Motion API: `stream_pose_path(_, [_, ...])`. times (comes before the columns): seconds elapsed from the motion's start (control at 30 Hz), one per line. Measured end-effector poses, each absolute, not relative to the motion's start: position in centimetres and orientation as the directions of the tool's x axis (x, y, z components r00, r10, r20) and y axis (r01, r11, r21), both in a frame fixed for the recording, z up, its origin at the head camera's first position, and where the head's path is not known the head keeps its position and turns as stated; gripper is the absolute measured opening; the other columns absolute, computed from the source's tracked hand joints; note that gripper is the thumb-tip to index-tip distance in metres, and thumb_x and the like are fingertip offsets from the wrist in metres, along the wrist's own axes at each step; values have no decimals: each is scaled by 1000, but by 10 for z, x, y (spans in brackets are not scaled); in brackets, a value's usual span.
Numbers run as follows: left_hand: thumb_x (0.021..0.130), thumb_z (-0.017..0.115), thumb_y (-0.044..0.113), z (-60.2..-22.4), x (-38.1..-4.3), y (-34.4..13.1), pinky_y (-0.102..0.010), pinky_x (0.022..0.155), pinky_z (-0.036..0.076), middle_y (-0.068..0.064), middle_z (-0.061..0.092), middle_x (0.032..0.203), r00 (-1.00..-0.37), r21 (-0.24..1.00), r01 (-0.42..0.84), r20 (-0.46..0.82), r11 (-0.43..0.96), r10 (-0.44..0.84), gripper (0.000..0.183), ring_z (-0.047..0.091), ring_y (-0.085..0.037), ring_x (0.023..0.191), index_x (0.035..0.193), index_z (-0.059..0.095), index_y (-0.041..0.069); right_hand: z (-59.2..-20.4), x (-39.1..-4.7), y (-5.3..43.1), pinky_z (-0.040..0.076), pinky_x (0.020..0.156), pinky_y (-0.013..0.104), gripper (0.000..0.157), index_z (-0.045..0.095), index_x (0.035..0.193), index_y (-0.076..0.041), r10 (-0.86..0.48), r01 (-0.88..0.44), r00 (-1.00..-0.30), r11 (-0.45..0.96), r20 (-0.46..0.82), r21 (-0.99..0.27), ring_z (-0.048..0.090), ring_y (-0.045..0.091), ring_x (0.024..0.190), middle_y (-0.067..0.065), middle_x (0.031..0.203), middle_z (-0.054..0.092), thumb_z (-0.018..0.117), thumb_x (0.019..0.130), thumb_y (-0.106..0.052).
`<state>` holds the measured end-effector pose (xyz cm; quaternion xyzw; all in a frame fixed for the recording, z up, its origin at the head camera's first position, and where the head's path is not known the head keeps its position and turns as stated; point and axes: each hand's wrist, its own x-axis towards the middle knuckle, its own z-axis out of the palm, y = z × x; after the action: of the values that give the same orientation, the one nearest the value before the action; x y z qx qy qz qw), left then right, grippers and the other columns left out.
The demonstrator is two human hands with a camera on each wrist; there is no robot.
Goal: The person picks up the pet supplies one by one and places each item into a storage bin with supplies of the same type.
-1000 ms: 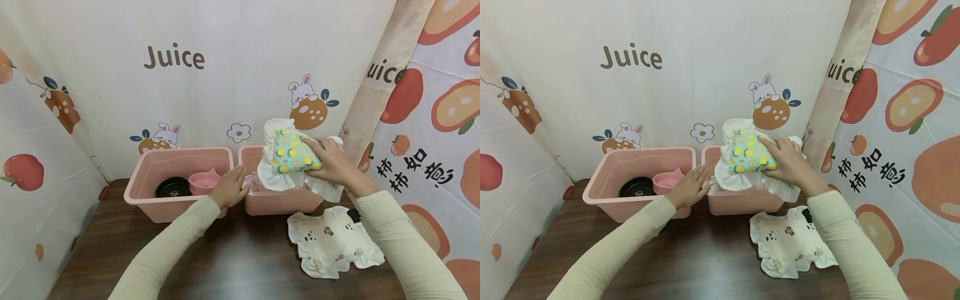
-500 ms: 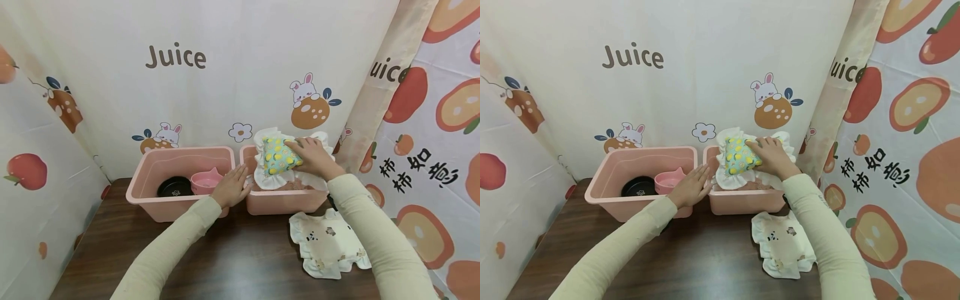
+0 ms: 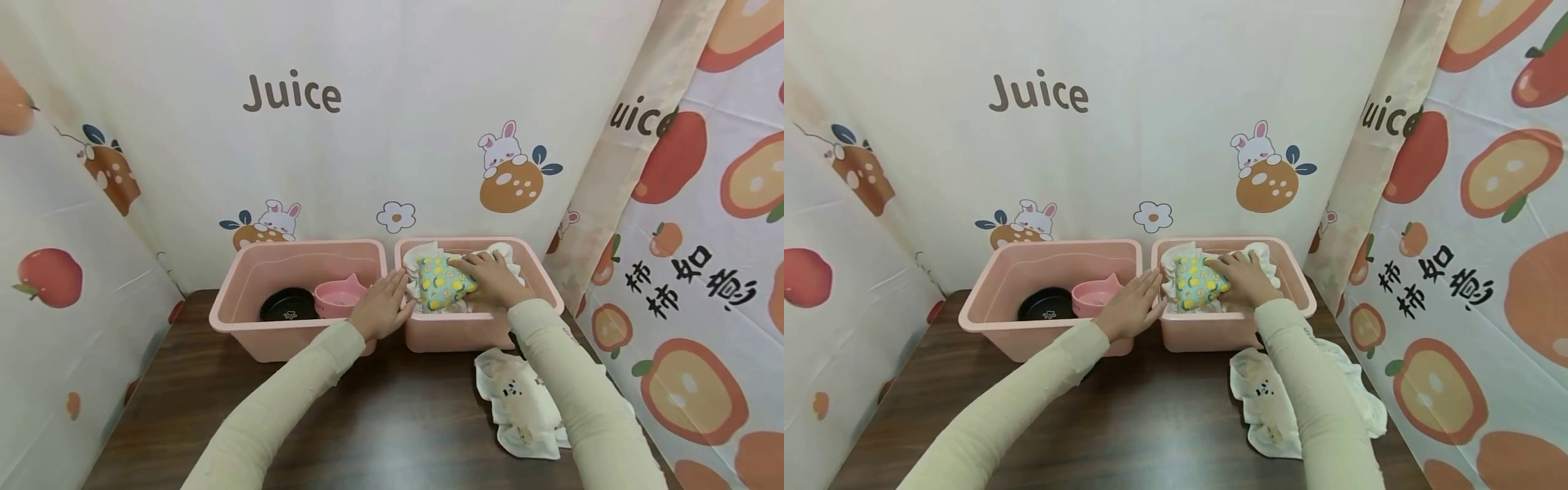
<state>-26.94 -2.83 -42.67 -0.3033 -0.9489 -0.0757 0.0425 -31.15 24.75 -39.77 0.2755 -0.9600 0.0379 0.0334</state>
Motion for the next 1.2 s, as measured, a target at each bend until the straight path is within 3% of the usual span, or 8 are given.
stream_pose_path(0.53, [100, 31, 42, -422, -270, -29, -41, 116, 21, -12, 22, 158, -818, 104, 573, 144, 813, 557, 64, 21, -27, 145, 150, 26, 2, -418, -322, 243, 20, 104, 69, 82, 41, 147, -27, -447, -435, -887, 893, -116, -115, 35, 40, 133, 12, 142, 47, 81, 76, -30])
stream_pose_path(0.87, [101, 35, 41, -423, -269, -28, -41, 117, 19, -13, 23, 158, -819, 107, 572, 125, 813, 560, 64, 19, -26, 146, 151, 25, 2, -429, -319, 242, 33, 99, 67, 73, 43, 145, -16, -497, -484, -857, 867, -139, -117, 35, 44, 133, 20, 144, 43, 77, 81, -23])
stream_pose_path(1.0, [101, 34, 42, -423, -268, -27, -40, 117, 17, -12, 21, 158, -828, 108, 560, 110, 822, 550, 65, 18, -26, 146, 151, 24, 2, -432, -320, 242, 37, 98, 64, 73, 40, 147, -13, -509, -489, -847, 860, -154, -147, 34, 48, 133, 23, 147, 39, 75, 83, -19])
stream_pose_path(1.2, [101, 34, 41, -422, -267, -27, -40, 118, 16, -10, 19, 159, -833, 118, 553, 97, 825, 544, 65, 16, -25, 146, 151, 23, 3, -431, -319, 242, 31, 101, 66, 73, 29, 151, -11, -465, -418, -846, 883, -263, -216, 23, 53, 136, 25, 153, 27, 65, 88, -8])
